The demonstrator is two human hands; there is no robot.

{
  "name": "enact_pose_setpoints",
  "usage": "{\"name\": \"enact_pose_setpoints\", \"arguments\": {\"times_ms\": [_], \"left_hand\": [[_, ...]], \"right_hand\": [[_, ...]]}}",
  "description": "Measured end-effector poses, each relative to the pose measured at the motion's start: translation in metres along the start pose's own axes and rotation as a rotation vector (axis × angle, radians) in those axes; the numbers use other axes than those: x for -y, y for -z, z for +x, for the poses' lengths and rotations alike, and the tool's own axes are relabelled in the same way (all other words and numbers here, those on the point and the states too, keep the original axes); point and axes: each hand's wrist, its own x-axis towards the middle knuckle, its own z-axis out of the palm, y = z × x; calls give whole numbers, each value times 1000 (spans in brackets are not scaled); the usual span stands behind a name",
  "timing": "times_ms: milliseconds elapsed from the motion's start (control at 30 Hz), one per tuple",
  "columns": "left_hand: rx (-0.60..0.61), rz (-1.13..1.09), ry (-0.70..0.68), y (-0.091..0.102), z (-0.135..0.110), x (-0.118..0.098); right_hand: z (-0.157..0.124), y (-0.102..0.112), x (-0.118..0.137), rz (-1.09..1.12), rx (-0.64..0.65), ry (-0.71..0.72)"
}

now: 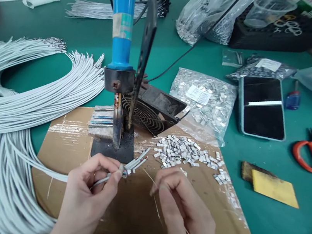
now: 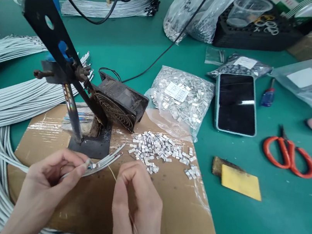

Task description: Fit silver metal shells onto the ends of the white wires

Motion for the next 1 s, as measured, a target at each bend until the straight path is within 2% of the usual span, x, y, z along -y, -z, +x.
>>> {"name": "enact_pose_setpoints", "arguments": {"times_ms": [133, 567, 1000], "left_hand": [[-19, -27, 2, 1, 6, 0], [-38, -93, 16, 1, 13, -7], [-103, -61, -28, 1, 16, -11]], "right_hand": [[5, -7, 4, 66, -16, 63], [7, -26, 9, 130, -10, -57], [13, -28, 11, 149, 9, -84]]}}
